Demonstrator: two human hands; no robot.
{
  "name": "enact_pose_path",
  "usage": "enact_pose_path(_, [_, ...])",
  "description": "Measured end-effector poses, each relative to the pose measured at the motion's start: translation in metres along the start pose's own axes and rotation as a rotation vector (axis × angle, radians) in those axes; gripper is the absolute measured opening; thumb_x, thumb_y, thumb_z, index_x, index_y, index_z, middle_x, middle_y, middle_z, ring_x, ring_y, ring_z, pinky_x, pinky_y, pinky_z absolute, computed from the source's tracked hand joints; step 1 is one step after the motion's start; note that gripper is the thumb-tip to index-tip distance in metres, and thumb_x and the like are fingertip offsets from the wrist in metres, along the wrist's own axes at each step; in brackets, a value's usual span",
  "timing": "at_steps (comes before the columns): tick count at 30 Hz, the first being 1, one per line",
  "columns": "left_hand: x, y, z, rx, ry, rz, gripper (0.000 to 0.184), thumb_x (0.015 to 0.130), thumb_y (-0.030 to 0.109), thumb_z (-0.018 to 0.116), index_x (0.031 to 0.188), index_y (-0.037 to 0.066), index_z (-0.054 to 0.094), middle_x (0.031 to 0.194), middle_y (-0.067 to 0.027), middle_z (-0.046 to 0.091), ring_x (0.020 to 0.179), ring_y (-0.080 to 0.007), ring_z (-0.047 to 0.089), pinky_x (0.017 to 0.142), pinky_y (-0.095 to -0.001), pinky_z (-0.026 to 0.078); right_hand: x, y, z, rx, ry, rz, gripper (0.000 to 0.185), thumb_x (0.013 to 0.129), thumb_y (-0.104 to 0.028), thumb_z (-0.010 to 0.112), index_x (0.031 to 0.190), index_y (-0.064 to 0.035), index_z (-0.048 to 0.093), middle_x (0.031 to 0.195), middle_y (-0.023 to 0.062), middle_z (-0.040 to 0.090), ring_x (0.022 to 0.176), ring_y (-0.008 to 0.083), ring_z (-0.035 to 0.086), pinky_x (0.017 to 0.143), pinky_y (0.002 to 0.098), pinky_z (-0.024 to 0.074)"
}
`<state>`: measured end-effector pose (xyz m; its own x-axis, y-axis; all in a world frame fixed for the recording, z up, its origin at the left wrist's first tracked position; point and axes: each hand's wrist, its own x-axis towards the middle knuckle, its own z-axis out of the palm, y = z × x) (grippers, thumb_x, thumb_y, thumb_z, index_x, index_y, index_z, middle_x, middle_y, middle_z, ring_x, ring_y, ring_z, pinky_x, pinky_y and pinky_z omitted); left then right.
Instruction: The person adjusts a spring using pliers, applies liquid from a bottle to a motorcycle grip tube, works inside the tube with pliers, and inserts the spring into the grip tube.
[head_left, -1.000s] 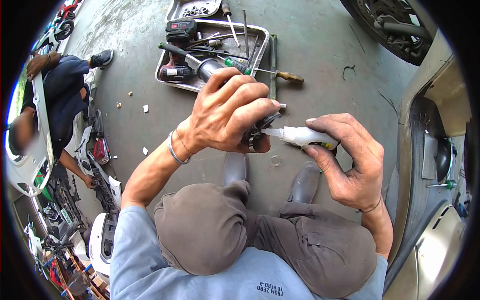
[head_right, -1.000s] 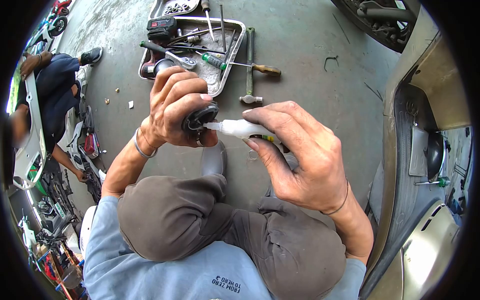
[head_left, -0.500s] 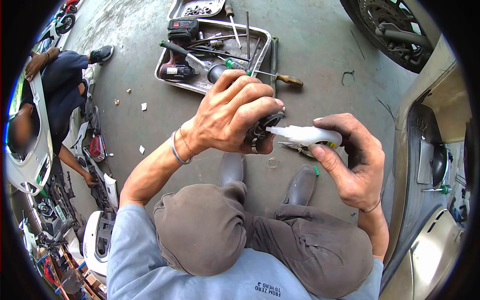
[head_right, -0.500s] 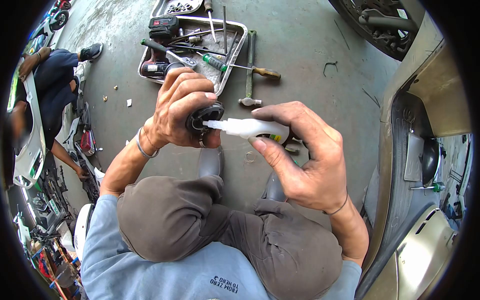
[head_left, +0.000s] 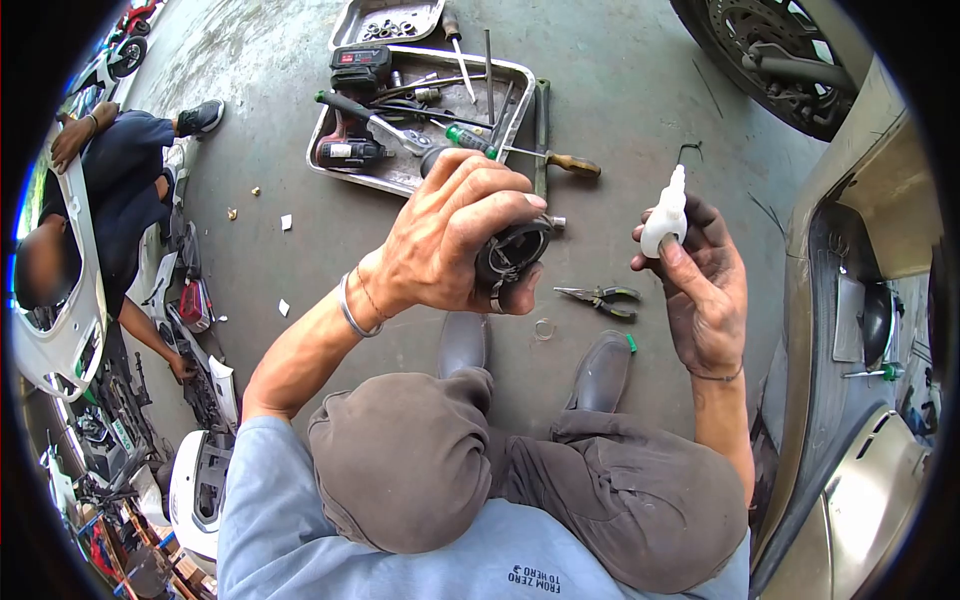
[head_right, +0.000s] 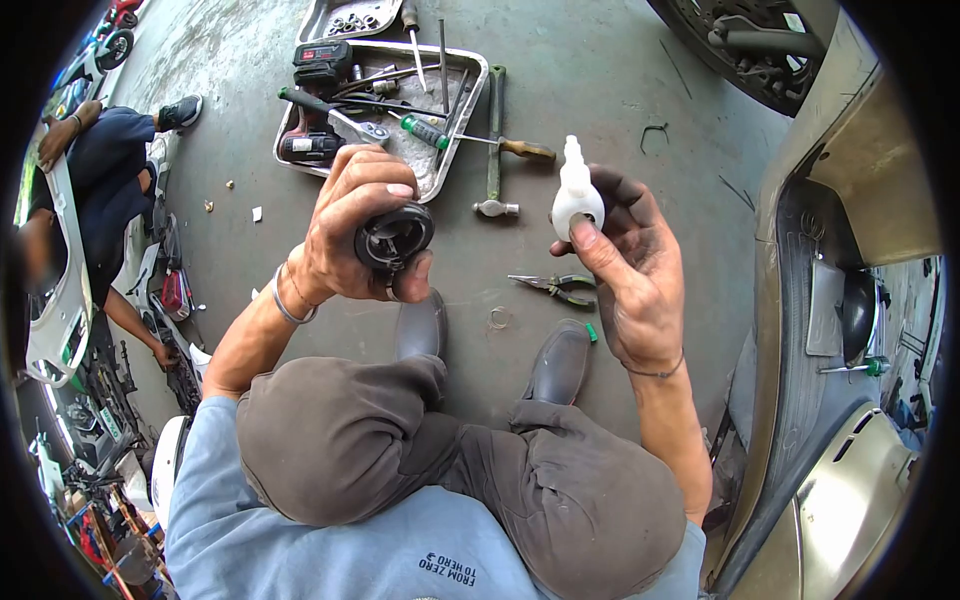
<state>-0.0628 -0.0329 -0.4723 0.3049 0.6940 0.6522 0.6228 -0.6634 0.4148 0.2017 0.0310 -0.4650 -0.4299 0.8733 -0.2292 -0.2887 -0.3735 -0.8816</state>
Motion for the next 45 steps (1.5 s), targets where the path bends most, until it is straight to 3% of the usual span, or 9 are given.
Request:
enact_pose_path(6, [-0.003, -0.001, 0.003, -0.202, 0.036, -0.049, 0.073, 0.067, 0.016, 0.087, 0.128, 0.003, 0.049, 0.104, -0.0145, 0.061, 0.091, -0.0328, 0.061, 0.085, -0.044, 0.049, 0.014, 0.047, -0.042, -0.136, 0.095, 0.009, 0.037, 0.093, -0.007, 0.069, 0.126, 0.0039, 0.057, 0.113, 0.0108, 0.066, 0.104, 0.0188, 0.063, 0.09, 0.0362, 0.0522])
enact_pose_path(12, [-0.013, -0.003, 0.007, -0.326, 0.086, -0.107, 0.084, 0.067, 0.009, 0.084, 0.137, 0.001, 0.039, 0.107, -0.016, 0.06, 0.092, -0.0286, 0.061, 0.083, -0.0385, 0.05, 0.018, 0.068, -0.071, -0.184, 0.205, 0.003, 0.033, 0.094, -0.008, 0.069, 0.123, 0.0023, 0.058, 0.114, 0.0089, 0.066, 0.105, 0.0173, 0.063, 0.092, 0.0356, 0.0521])
enact_pose_path(19, [-0.017, 0.002, 0.007, -0.231, 0.095, -0.21, 0.08, 0.068, 0.015, 0.083, 0.135, -0.004, 0.043, 0.113, -0.0135, 0.063, 0.094, -0.0169, 0.066, 0.084, -0.029, 0.054, 0.03, 0.11, -0.122, -0.261, 0.341, -0.091, 0.037, 0.095, -0.007, 0.067, 0.127, 0.0041, 0.052, 0.118, 0.0122, 0.064, 0.107, 0.0192, 0.065, 0.091, 0.0365, 0.0554])
enact_pose_path(26, [-0.011, 0.005, 0.008, -0.227, 0.161, -0.237, 0.078, 0.068, 0.017, 0.08, 0.133, -0.006, 0.044, 0.11, -0.0128, 0.064, 0.089, -0.0159, 0.066, 0.082, -0.0278, 0.055, 0.028, 0.136, -0.148, -0.311, 0.366, -0.101, 0.041, 0.095, -0.005, 0.067, 0.129, 0.0073, 0.047, 0.12, 0.0174, 0.063, 0.11, 0.021, 0.064, 0.096, 0.0347, 0.0546])
enact_pose_path(32, [-0.009, 0.006, 0.008, -0.203, 0.168, -0.239, 0.078, 0.067, 0.016, 0.08, 0.132, -0.006, 0.045, 0.111, -0.0131, 0.065, 0.089, -0.0162, 0.067, 0.082, -0.0281, 0.055, 0.031, 0.152, -0.158, -0.344, 0.376, -0.167, 0.034, 0.095, -0.005, 0.067, 0.121, 0.0065, 0.049, 0.119, 0.0178, 0.063, 0.109, 0.0218, 0.064, 0.096, 0.0343, 0.0542])
enact_pose_path(39, [-0.014, 0.01, 0.008, -0.155, 0.142, -0.268, 0.077, 0.065, 0.018, 0.083, 0.13, -0.005, 0.049, 0.113, -0.0125, 0.066, 0.093, -0.0183, 0.067, 0.084, -0.0289, 0.055, 0.044, 0.189, -0.192, -0.825, 0.61, -0.271, 0.031, 0.091, -0.014, 0.072, 0.114, 0.0006, 0.055, 0.1, 0.0148, 0.072, 0.097, 0.0249, 0.07, 0.086, 0.0376, 0.0536])
enact_pose_path(42, [-0.016, 0.011, 0.006, -0.138, 0.145, -0.266, 0.077, 0.065, 0.019, 0.084, 0.13, -0.004, 0.05, 0.112, -0.0118, 0.066, 0.093, -0.0184, 0.068, 0.083, -0.0287, 0.055, 0.038, 0.197, -0.2, -0.921, 0.644, -0.189, 0.032, 0.09, -0.015, 0.073, 0.114, -0.0008, 0.057, 0.101, 0.0158, 0.071, 0.096, 0.0268, 0.07, 0.085, 0.0385, 0.0537])
enact_pose_path(45, [-0.013, 0.012, 0.005, -0.196, 0.188, -0.265, 0.071, 0.066, 0.011, 0.084, 0.127, -0.004, 0.051, 0.106, -0.0104, 0.067, 0.087, -0.0158, 0.068, 0.078, -0.0267, 0.055, 0.032, 0.204, -0.206, -0.987, 0.623, -0.187, 0.028, 0.089, -0.014, 0.073, 0.111, -0.0031, 0.059, 0.101, 0.0135, 0.072, 0.095, 0.0256, 0.071, 0.084, 0.0388, 0.0539])
